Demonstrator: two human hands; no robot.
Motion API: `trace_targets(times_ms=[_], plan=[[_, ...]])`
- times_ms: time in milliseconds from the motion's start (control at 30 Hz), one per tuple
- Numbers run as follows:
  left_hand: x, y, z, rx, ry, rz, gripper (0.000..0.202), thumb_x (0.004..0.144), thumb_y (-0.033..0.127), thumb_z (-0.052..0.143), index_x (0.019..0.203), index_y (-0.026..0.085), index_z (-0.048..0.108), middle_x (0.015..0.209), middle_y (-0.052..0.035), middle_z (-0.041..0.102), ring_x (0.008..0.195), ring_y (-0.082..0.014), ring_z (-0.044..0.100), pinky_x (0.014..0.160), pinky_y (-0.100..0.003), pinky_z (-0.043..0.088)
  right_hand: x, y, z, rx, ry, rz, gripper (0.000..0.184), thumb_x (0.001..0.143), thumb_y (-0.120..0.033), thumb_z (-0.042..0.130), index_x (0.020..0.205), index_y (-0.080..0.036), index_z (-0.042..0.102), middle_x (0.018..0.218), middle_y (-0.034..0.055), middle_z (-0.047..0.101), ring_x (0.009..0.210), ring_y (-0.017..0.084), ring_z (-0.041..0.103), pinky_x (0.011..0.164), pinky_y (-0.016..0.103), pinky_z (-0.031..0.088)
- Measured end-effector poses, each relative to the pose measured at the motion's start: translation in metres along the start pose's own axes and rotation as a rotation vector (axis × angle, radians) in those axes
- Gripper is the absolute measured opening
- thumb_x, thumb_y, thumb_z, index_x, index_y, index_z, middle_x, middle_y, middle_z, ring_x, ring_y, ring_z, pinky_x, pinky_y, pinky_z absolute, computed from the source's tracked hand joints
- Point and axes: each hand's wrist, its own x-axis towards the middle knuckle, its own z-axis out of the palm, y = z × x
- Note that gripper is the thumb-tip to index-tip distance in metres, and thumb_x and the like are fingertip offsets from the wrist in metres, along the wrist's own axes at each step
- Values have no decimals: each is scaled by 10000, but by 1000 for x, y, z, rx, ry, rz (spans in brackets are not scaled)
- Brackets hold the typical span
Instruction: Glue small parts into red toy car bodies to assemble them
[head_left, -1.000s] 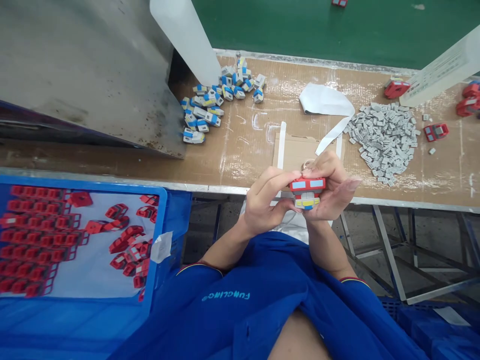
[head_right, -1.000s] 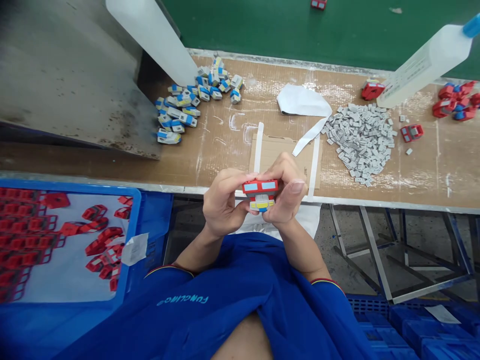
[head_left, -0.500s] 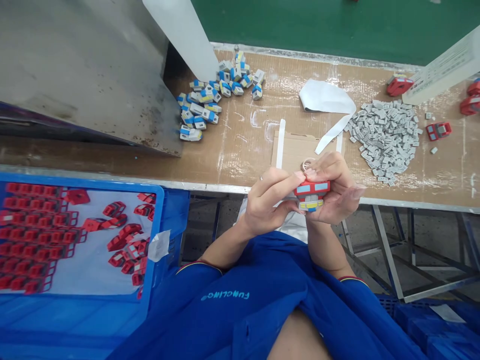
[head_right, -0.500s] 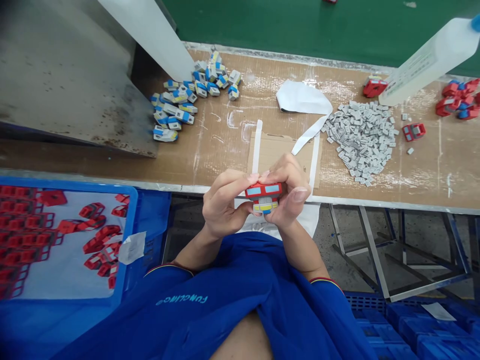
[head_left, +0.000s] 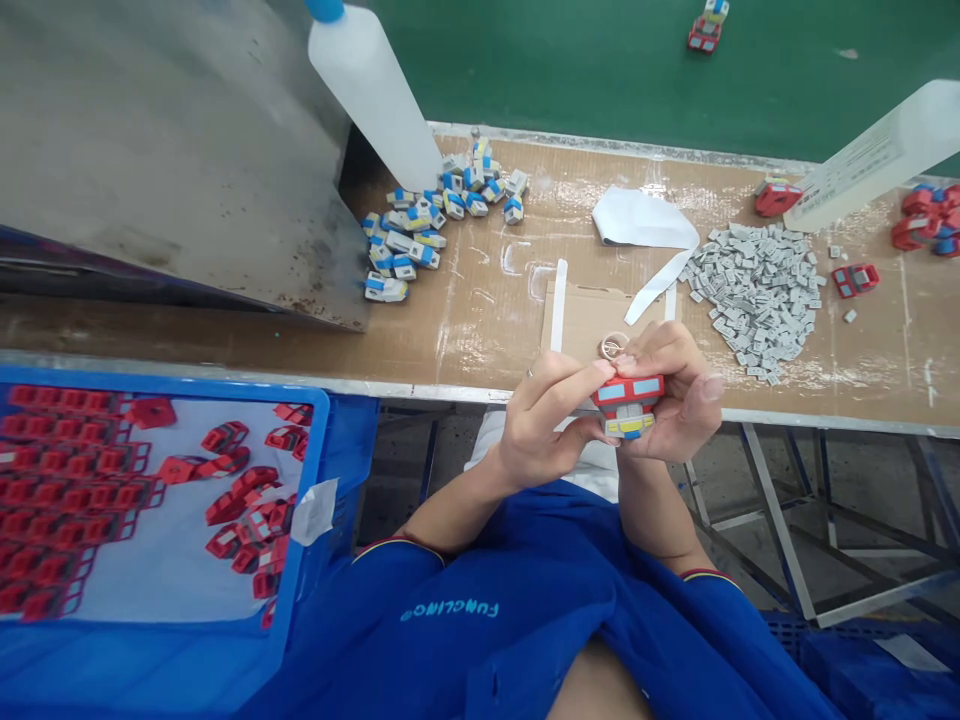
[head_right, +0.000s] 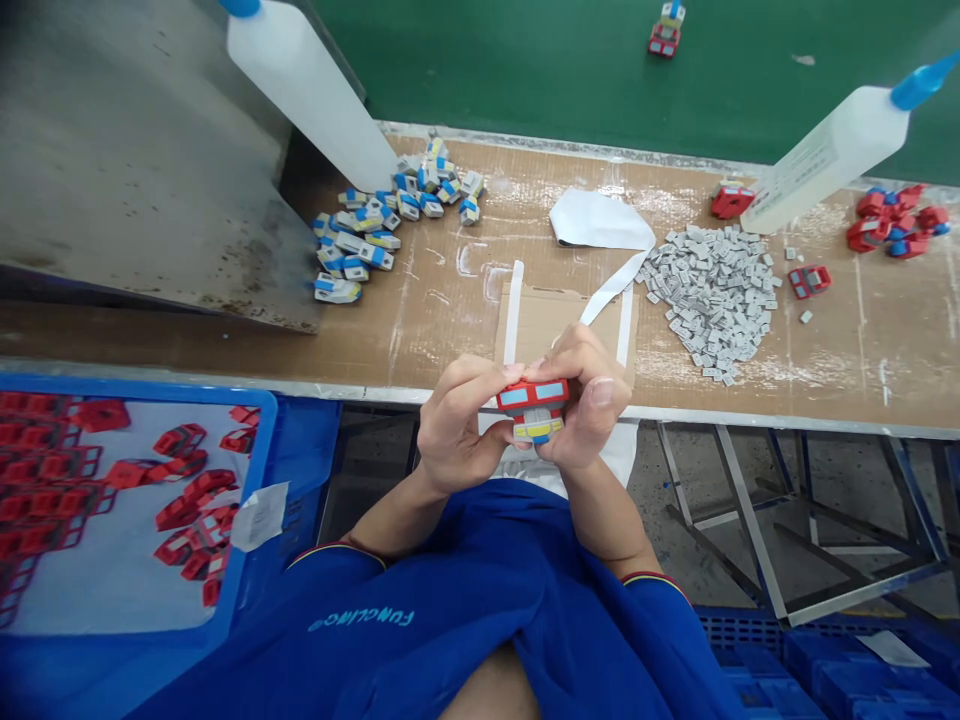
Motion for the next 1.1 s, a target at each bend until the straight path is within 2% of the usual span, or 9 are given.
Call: trace_targets(times_ms=[200, 333, 500, 633, 767, 867, 967, 1033, 1100], plan=[[-1, 0, -2, -14, 4, -28, 539, 1039, 480, 702, 1518, 247, 620, 1109, -89, 753, 916, -202, 720, 773, -326, 626, -3, -2, 5, -183, 33, 59, 517, 1069, -557, 316, 698, -289, 558, 671, 31, 431, 589, 236, 475, 623, 465, 481], [-1, 0, -5, -29, -10, -31, 531, 1038, 448, 712, 1519, 240, 624, 1125, -96, 756, 927, -199, 723, 783, -324, 632, -3, -2, 6, -126, 56, 15, 484, 1060, -512, 353, 683, -291, 562, 652, 26, 458, 573, 224, 483, 609, 440, 487], [-1, -1, -6, -37, -13, -30, 499, 1052, 406, 701, 1514, 239, 615, 1168, -107, 759, 962, -202, 731, 797, -323, 634, -3, -1, 7, -180, 63, 75, 517, 1039, -581, 341, 676, -295, 573, 647, 34, 488, 559, 223, 490, 582, 441, 489], [-3, -4, -4, -62, -11, -41, 490, 1038, 416, 723, 1479, 222, 633, 1124, -95, 745, 954, -195, 721, 812, -317, 627, -3, 1, 9, -103, 75, 69, 508, 1026, -563, 401, 644, -289, 594, 620, 32, 503, 552, 215, 485, 567, 427, 448], [-7, -9, -5, -115, -11, -87, 489, 1013, 398, 763, 1460, 234, 649, 1162, -98, 735, 991, -196, 703, 829, -312, 607, -5, 2, 7, -142, 35, 78, 530, 1056, -553, 391, 677, -276, 638, 637, 33, 532, 572, 208, 515, 585, 424, 458], [-8, -11, -10, -277, 1, -211, 504, 959, 480, 818, 1387, 241, 700, 1092, -73, 723, 932, -185, 671, 805, -301, 580, -7, 0, -2, -197, -70, 48, 473, 1106, -494, 404, 838, -268, 722, 722, 34, 605, 653, 207, 592, 617, 401, 496], [-5, -11, -18, -554, 23, -478, 508, 934, 576, 818, 1288, 223, 731, 1057, -66, 729, 902, -174, 689, 790, -279, 568, -6, -5, -16, -251, -260, -46, 311, 1115, -434, 496, 1253, -285, 731, 1022, 66, 730, 853, 218, 714, 667, 369, 592], [0, -9, -23, -718, 46, -685, 500, 921, 604, 821, 1215, 209, 734, 1043, -63, 743, 898, -167, 713, 797, -263, 571, -3, -7, -26, -283, -412, -163, 402, 1080, -395, 623, 1472, -307, 631, 1302, 107, 715, 1053, 241, 750, 757, 380, 664], [4, -6, -26, -836, 50, -861, 511, 900, 626, 834, 1161, 200, 726, 996, -48, 746, 843, -144, 706, 767, -243, 563, 1, -9, -32, -353, -535, -257, 538, 1031, -329, 730, 1546, -337, 576, 1480, 125, 644, 1183, 259, 740, 875, 415, 695]])
